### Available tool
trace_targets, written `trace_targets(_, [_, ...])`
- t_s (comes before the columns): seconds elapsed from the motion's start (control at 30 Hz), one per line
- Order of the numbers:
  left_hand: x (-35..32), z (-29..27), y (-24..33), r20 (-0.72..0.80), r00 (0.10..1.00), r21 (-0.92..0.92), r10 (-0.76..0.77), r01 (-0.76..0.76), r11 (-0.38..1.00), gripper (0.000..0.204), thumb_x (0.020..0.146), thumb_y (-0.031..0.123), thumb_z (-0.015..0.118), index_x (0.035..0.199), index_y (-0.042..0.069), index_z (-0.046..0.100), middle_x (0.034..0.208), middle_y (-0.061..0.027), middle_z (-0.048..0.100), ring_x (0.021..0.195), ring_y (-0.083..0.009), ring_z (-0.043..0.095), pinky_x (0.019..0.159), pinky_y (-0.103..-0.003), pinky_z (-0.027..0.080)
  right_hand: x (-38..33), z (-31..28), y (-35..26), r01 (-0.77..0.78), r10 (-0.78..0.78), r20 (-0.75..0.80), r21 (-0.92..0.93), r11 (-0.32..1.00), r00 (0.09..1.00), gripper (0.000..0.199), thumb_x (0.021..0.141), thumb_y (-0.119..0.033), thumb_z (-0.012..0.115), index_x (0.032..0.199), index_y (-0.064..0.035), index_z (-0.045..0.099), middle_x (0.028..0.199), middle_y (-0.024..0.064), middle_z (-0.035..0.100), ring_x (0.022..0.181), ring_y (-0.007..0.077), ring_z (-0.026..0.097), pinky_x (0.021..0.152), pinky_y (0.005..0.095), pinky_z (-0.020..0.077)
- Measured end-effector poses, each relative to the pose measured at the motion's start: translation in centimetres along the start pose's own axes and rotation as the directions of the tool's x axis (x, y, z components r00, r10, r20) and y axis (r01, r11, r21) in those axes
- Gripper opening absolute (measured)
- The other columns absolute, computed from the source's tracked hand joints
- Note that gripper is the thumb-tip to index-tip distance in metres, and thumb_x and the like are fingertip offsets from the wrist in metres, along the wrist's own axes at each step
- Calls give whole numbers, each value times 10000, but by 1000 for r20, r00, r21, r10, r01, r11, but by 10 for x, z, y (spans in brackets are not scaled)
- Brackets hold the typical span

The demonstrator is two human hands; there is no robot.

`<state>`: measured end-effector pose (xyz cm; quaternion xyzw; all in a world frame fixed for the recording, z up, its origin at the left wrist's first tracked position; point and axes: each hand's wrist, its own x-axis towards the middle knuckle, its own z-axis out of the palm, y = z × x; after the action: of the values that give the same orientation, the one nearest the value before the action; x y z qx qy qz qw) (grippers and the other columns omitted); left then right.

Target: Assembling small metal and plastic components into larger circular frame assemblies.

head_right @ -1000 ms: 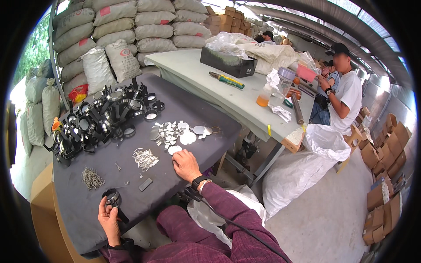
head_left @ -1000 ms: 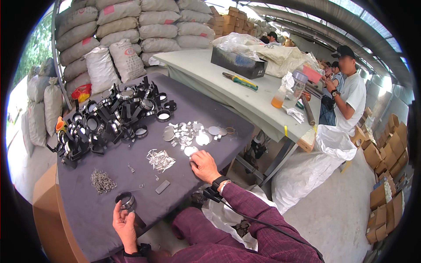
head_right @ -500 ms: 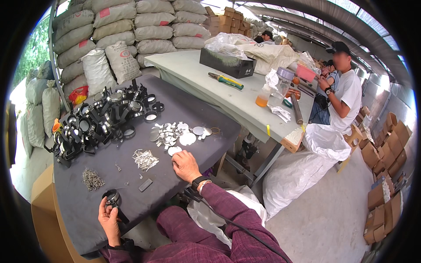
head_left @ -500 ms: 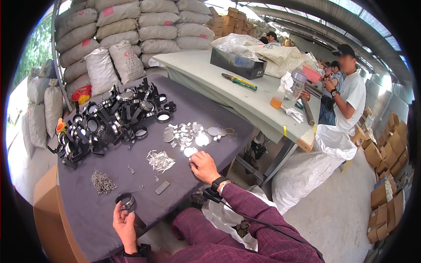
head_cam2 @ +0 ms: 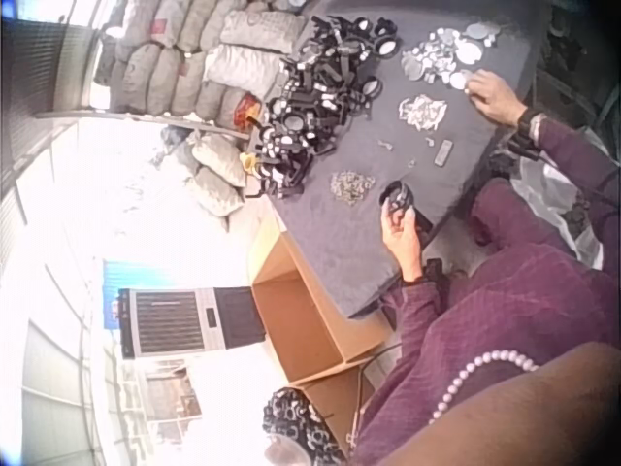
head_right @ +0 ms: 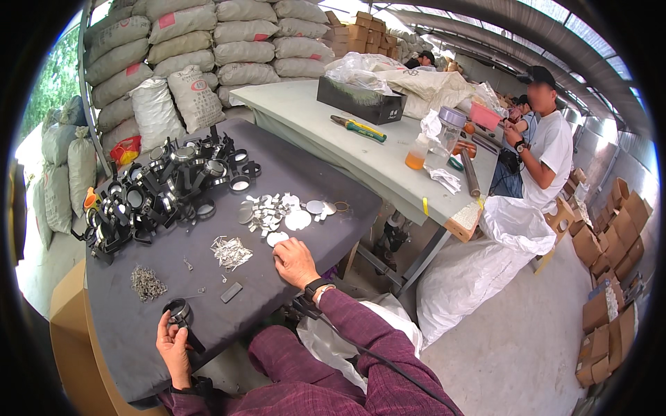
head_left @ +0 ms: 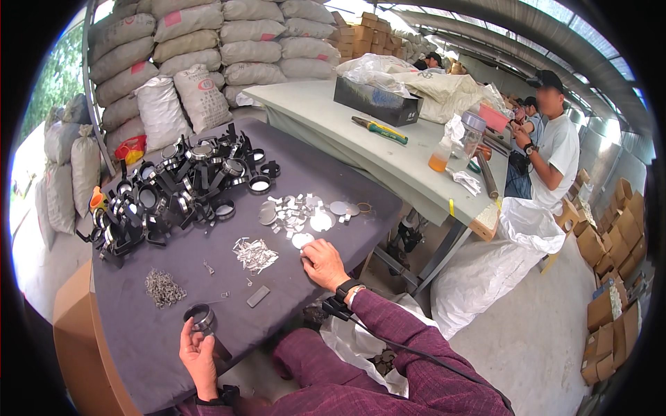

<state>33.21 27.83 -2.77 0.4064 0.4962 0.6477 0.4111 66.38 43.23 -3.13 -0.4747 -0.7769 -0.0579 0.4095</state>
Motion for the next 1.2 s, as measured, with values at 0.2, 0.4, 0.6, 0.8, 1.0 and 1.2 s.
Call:
trace_targets(0.2, [0,-1,-3,-2,1000,-13,5,-5,1000,574,799,-48,634,1342,35,465,839,29,537,643,-9,463,514,-139,363,0,0,0,-3,3,3,-6,1000,1000,99,739,-82,639,819,-90,581,894,30,603,903,245,542,778,371,424])
trace_targets(0.4, [0,-1,-1,10,1000,-18,2,-2,1000,571,802,-52,630,1342,32,464,841,28,536,656,-13,468,537,-141,370,-1,1,1,-1,1,4,-3,1000,1000,104,736,-83,640,821,-91,580,900,29,603,906,244,543,779,371,425])
trace_targets(0.6, [0,-1,-1,9,1000,-18,3,-3,1000,564,807,-48,629,1340,23,462,842,22,541,672,-16,475,543,-142,371,-1,1,1,-4,4,8,-10,1000,1000,109,733,-86,642,823,-90,580,902,29,603,904,245,544,778,374,427])
trace_targets(0.8, [0,-2,-2,13,1000,-22,8,-8,1000,566,806,-52,624,1342,22,458,853,16,551,677,-17,480,544,-141,375,-1,1,1,3,-3,-2,-5,1000,1000,112,729,-84,645,823,-89,585,900,30,606,905,244,546,777,373,427])
trace_targets(1.0, [-1,-1,0,11,1000,-8,7,-7,1000,571,809,-60,618,1349,17,450,871,6,565,686,-18,488,546,-140,379,-2,1,0,3,-3,-6,-6,1000,1000,108,726,-79,645,817,-88,587,891,29,609,899,243,547,774,370,428])
trace_targets(1.2, [0,-3,-6,10,1000,-5,20,-20,1000,574,809,-45,629,1350,18,449,865,5,560,680,-20,483,541,-143,376,-3,1,2,0,0,-7,-5,1000,1000,111,720,-79,644,811,-89,582,886,28,607,892,245,545,773,370,428])
